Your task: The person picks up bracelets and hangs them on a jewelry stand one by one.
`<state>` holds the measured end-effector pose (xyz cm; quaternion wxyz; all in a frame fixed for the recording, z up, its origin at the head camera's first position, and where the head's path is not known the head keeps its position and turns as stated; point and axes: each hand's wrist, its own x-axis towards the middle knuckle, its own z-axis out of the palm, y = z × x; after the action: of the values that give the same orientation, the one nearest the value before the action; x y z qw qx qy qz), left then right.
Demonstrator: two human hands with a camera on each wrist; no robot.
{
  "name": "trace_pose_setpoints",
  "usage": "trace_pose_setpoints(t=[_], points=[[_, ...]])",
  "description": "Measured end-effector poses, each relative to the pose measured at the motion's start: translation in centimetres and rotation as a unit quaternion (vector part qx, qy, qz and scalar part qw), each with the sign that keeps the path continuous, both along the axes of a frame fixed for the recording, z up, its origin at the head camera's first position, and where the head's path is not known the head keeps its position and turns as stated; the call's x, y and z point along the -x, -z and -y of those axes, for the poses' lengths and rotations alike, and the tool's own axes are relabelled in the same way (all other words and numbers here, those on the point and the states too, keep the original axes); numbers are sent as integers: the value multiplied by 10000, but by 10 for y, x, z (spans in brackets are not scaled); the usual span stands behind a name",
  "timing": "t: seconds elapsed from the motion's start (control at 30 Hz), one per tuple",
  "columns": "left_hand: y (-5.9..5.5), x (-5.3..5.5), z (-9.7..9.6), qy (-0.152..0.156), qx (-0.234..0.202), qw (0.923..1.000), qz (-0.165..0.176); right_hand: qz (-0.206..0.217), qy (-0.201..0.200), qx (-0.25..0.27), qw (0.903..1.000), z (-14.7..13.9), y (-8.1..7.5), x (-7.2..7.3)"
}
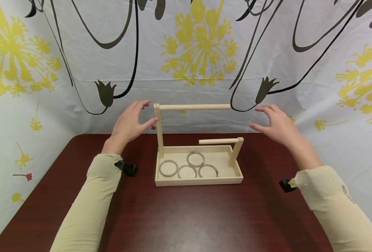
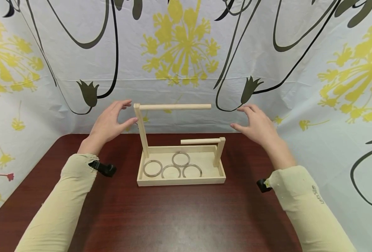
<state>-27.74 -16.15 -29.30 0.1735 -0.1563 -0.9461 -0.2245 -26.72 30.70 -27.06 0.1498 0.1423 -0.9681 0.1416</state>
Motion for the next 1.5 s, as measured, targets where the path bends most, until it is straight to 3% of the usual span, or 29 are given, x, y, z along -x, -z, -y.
trace_pose_setpoints(t=[0.27,0.5,0.9,1.2,1.5], points=[[5,5,-4,315,-713,9969,-51,-245,-192,82,9995,10,-1,-6],[8,8,-8,711,-1586,9848,-39,-341,-342,128,9988,20,0,-11],[10,12,-13,864,-2246,9706,104,-566,-733,317,9952,35,3,-20],[16,13,-15,1139,-2968,9471,446,-684,-958,256,9927,49,9,-22],[22,15,-18,1223,-3382,9307,663,-552,-1009,302,9929,63,10,-25]])
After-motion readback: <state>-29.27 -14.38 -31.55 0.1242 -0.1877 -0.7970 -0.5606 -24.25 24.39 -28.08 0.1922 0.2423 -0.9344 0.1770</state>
